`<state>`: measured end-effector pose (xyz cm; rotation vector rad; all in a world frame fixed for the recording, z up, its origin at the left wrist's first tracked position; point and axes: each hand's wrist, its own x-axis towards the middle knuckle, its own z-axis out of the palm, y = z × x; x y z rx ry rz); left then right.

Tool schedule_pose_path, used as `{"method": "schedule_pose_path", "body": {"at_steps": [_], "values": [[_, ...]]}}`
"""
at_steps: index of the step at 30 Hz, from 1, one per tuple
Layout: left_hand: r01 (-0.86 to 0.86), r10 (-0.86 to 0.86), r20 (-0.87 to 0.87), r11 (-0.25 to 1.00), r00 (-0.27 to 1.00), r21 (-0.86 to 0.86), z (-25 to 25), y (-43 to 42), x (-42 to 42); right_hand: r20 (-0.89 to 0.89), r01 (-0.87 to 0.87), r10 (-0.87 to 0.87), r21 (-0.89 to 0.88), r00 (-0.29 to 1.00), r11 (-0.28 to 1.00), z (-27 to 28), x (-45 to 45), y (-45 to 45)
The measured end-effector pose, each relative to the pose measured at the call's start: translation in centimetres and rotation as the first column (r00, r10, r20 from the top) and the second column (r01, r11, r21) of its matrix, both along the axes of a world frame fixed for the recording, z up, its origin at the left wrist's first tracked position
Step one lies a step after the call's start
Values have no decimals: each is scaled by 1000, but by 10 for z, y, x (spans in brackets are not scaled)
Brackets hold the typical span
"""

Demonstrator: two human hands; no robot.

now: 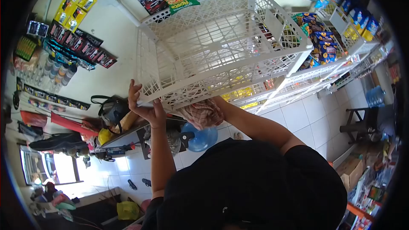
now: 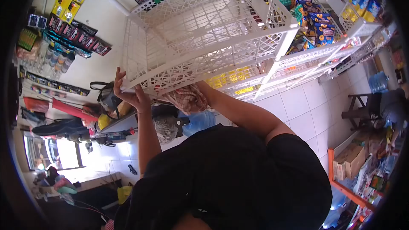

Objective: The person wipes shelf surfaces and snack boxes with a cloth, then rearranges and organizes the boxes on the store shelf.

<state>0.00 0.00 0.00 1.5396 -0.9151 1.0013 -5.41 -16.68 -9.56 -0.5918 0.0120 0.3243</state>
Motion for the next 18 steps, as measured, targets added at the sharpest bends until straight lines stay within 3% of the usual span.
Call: {"method": "schedule_pose_path", "body": {"at_steps": [1, 3, 4, 5, 9, 12, 14, 16, 17, 18], "values": [[-13, 13, 1, 1000, 1000, 12, 1, -1, 2, 55, -85, 74, 240, 996, 967, 12, -6, -8], [-9, 8, -24, 1000, 1000, -12, -7, 0, -7, 100, -151, 119, 430, 988, 890, 15, -28, -23], [-2, 2, -14, 1000, 1000, -5, -6, 2, -5, 125, 26, -56, 226, 991, 974, 13, -30, -30], [5, -5, -4, 1000, 1000, 2, -5, 3, -2, 184, 222, -222, 19, 957, 975, 11, -33, -38], [38, -38, 18, 999, 999, 11, -3, 5, 0, 89, 392, -391, 14, 916, 920, -16, -53, -89], [63, -63, 37, 998, 997, 15, -4, 5, 2, -63, 639, -640, 190, 766, 746, -14, -74, -126], [34, -35, 40, 999, 999, 35, -3, 5, 1, 28, 656, -698, 315, 716, 686, -14, -89, -144], [51, -52, 41, 998, 998, 32, -1, 4, 1, 20, 709, -729, 217, 684, 671, -9, -96, -157], [52, -53, 41, 998, 998, 34, -1, 4, 0, 182, 521, -622, 397, 762, 755, -27, -91, -161], [63, -64, 43, 998, 997, 32, -1, 4, 0, 44, 678, -715, 282, 698, 679, -19, -88, -152]]}}
